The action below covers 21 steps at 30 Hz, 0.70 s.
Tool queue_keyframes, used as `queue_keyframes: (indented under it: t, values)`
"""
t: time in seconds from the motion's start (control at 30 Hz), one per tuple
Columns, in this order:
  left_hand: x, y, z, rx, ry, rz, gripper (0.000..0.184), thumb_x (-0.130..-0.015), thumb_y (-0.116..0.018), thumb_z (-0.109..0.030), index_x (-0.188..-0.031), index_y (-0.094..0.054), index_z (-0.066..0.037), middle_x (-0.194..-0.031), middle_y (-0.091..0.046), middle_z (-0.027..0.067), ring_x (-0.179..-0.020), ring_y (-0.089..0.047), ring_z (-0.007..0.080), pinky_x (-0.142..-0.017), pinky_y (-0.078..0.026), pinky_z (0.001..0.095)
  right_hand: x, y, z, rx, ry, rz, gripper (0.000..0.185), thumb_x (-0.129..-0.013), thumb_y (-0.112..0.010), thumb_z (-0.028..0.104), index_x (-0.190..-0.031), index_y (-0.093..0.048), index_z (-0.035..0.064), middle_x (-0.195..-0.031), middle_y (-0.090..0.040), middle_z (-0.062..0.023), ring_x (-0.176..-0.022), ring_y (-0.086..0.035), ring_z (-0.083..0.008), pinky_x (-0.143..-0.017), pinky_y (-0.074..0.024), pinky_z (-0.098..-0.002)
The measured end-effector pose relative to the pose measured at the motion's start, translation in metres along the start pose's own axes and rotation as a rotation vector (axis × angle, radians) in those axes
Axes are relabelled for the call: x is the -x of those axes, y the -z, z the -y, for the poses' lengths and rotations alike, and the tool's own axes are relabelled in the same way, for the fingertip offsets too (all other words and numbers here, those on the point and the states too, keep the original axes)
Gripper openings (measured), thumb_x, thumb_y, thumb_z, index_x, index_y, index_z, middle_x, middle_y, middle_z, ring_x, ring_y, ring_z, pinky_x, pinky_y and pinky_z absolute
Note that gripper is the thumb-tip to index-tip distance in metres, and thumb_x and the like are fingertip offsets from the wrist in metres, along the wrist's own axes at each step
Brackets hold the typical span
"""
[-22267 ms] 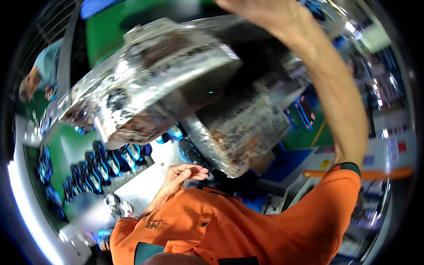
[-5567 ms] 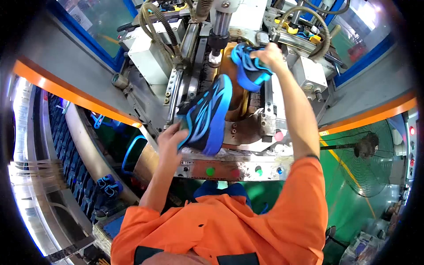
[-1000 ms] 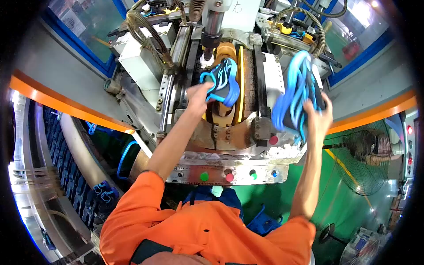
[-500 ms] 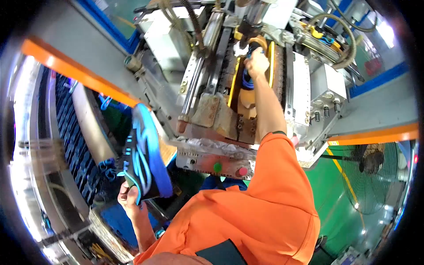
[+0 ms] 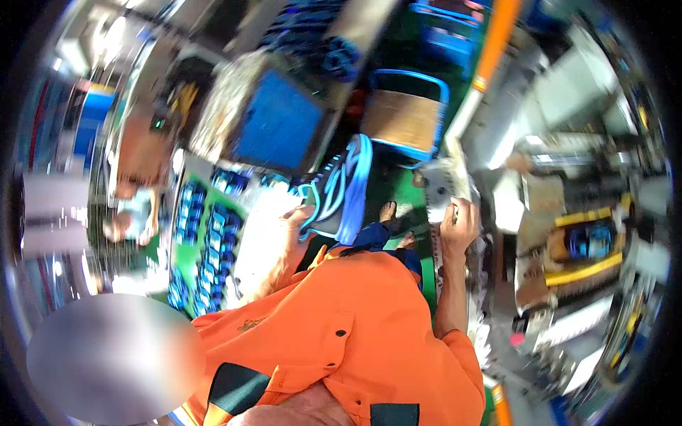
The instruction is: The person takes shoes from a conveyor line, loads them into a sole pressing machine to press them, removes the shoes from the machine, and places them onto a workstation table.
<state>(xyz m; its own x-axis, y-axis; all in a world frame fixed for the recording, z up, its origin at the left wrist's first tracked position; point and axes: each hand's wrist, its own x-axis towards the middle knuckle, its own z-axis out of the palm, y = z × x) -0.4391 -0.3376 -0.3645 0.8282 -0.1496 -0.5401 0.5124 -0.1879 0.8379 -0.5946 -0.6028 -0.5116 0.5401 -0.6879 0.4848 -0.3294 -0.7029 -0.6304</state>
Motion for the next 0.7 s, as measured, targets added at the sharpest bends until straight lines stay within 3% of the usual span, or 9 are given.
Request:
queue_keyframes:
  t: [0.03,0.1,0.23,0.3,0.33,0.4,0.53,0.57,0.7]
  values:
    - [0.002,0.011,0.009,0.169,0.165,-0.099,0.031,-0.076,-0.070,-0.020,-0.102,-0.066,-0.004,-0.095,-0.065,0.0044,-0.090,-0.058,0.0174,-0.077,-0.044,0.0361,0.014,-0.020,-0.010,0.042,-0.018,0.083,0.018,-0.081,-0.061,0.004,-0.098,-0.064,0.0067,-0.093,-0.062,-0.0115,-0.086,-0.061,-0.0314,-0.073,-0.0494,-0.0397]
    - [0.016,0.039,0.024,0.299,0.156,-0.147,0.023,-0.077,-0.069,-0.016,-0.097,-0.067,-0.006,-0.090,-0.064,0.0026,-0.083,-0.057,0.0152,-0.070,-0.044,0.0353,0.051,-0.062,-0.069,0.205,0.107,0.129,0.020,-0.081,-0.061,0.005,-0.101,-0.063,0.0065,-0.094,-0.061,-0.0119,-0.086,-0.061,-0.0323,-0.070,-0.0496,-0.0393]
    - [0.018,0.104,0.059,0.459,0.119,-0.330,0.014,-0.079,-0.067,-0.013,-0.090,-0.066,-0.003,-0.085,-0.065,0.0055,-0.072,-0.058,0.0153,-0.063,-0.046,0.0305,0.006,-0.053,-0.063,0.034,0.254,-0.063,0.022,-0.084,-0.058,0.001,-0.105,-0.062,0.0018,-0.092,-0.063,-0.0116,-0.077,-0.060,-0.0263,-0.066,-0.0499,-0.0333]
    - [0.014,0.143,0.074,0.510,0.091,-0.459,0.015,-0.081,-0.065,-0.013,-0.092,-0.068,-0.004,-0.087,-0.068,0.0058,-0.079,-0.063,0.0159,-0.065,-0.051,0.0325,-0.013,-0.049,-0.049,-0.236,-0.086,-0.017,0.020,-0.086,-0.059,0.003,-0.105,-0.063,-0.0002,-0.090,-0.065,-0.0096,-0.074,-0.060,-0.0187,-0.066,-0.0491,-0.0298]
    - [0.009,0.161,0.076,0.530,0.071,-0.551,0.016,-0.080,-0.066,-0.013,-0.091,-0.068,-0.002,-0.087,-0.068,0.0068,-0.077,-0.063,0.0164,-0.063,-0.052,0.0329,-0.031,-0.053,-0.040,-0.215,-0.085,-0.020,0.020,-0.087,-0.060,0.005,-0.105,-0.063,-0.0005,-0.089,-0.065,-0.0092,-0.074,-0.060,-0.0165,-0.065,-0.0489,-0.0287]
    - [-0.004,0.197,0.080,0.545,0.031,-0.678,0.020,-0.077,-0.068,-0.013,-0.091,-0.068,0.001,-0.085,-0.067,0.0097,-0.072,-0.064,0.0179,-0.061,-0.054,0.0337,-0.077,-0.060,0.004,-0.207,-0.151,0.010,0.022,-0.087,-0.062,0.006,-0.107,-0.063,-0.0020,-0.088,-0.067,-0.0100,-0.072,-0.061,-0.0155,-0.065,-0.0496,-0.0282]
    - [-0.074,0.292,0.091,0.413,-0.007,-0.946,0.035,-0.067,-0.078,-0.016,-0.088,-0.068,0.010,-0.082,-0.066,0.0131,-0.067,-0.063,0.0205,-0.057,-0.057,0.0333,-0.169,-0.108,0.147,-0.525,0.140,0.044,0.015,-0.089,-0.059,-0.001,-0.103,-0.062,-0.0023,-0.100,-0.064,-0.0121,-0.085,-0.061,-0.0164,-0.074,-0.0516,-0.0274]
    - [-0.124,0.338,0.144,0.299,-0.037,-1.047,0.036,-0.063,-0.081,-0.016,-0.087,-0.069,0.009,-0.079,-0.066,0.0124,-0.065,-0.062,0.0200,-0.056,-0.056,0.0325,-0.189,-0.117,0.195,-0.541,0.177,0.079,0.013,-0.089,-0.059,-0.002,-0.101,-0.063,-0.0025,-0.101,-0.063,-0.0118,-0.086,-0.061,-0.0162,-0.076,-0.0517,-0.0267]
    - [-0.194,0.411,0.145,0.421,-0.101,-1.103,0.031,-0.060,-0.082,-0.017,-0.074,-0.067,0.006,-0.065,-0.063,0.0079,-0.062,-0.061,0.0186,-0.057,-0.050,0.0297,-0.253,-0.142,0.393,-0.493,0.663,0.116,0.008,-0.086,-0.062,-0.004,-0.092,-0.064,-0.0005,-0.085,-0.063,-0.0037,-0.074,-0.056,-0.0100,-0.065,-0.0459,-0.0204]
